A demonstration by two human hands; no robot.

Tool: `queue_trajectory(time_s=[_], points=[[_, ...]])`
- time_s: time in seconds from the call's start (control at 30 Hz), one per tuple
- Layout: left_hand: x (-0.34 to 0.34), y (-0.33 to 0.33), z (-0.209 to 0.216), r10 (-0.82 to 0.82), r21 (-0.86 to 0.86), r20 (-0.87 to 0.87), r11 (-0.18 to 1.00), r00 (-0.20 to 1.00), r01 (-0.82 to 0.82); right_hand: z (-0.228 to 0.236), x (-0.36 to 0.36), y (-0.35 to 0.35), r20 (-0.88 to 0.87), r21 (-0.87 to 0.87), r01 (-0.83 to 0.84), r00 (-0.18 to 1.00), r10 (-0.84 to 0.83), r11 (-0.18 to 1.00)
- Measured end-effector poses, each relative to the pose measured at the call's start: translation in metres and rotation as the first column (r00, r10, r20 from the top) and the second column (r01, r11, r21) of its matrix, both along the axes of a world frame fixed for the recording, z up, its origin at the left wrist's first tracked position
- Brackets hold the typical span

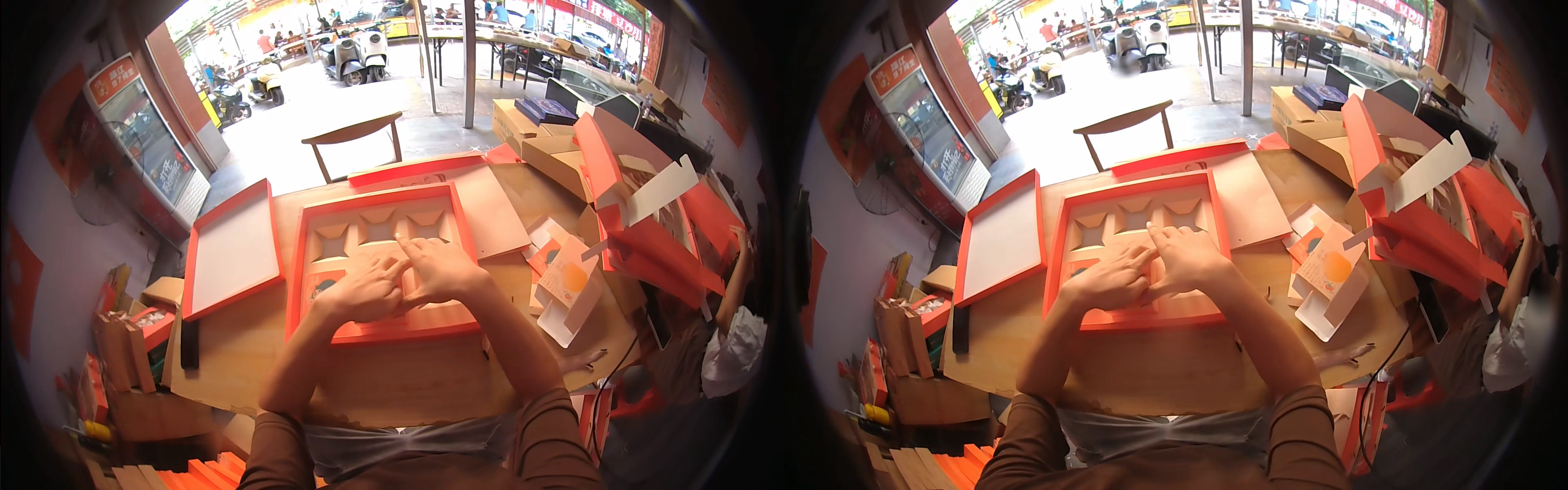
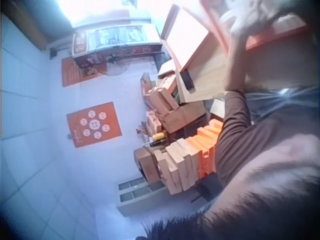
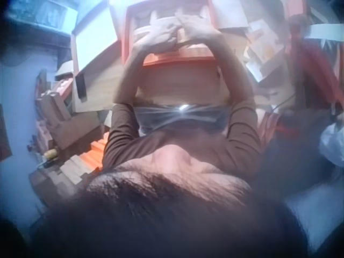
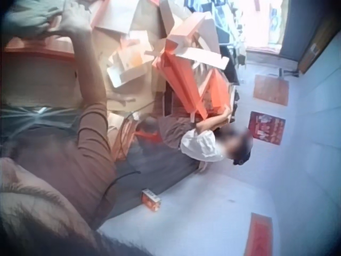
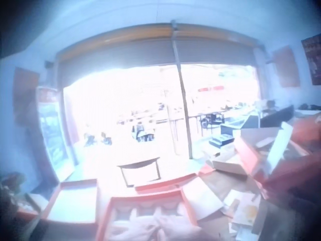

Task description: The person assembles a red cardboard box by folding and taping its edges. They then place a printed insert and several small white paper-wrapped items into the box compartments.

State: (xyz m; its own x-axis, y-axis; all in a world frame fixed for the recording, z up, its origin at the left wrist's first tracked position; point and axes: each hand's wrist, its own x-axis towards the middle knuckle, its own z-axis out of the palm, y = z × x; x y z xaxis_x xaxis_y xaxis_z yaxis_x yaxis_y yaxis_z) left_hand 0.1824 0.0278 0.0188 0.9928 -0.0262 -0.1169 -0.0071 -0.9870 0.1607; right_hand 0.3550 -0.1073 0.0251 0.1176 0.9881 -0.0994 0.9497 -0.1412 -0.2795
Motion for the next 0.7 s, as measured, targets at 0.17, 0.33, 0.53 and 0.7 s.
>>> queue_trajectory(time_s=[0.17,0.33,0.53,0.7], points=[[0.014,-0.023,-0.007,0.140,-0.125,0.193,0.985,0.971,-0.118,-0.010,0.005,-0.002,0.060,-0.014,0.059,0.997,-0.058,0.998],[0.018,-0.023,-0.025,0.240,-0.009,0.190,0.970,0.952,-0.243,0.007,0.019,-0.009,-0.010,-0.123,-0.056,0.998,0.055,0.991],[0.026,-0.024,-0.019,0.250,-0.009,0.101,0.968,0.963,-0.250,0.046,0.044,-0.045,0.000,0.034,0.103,0.995,-0.103,0.994],[0.032,-0.022,-0.015,0.243,0.031,-0.026,0.970,0.970,-0.242,0.072,0.050,-0.073,-0.088,0.134,0.155,0.986,-0.144,0.979]])
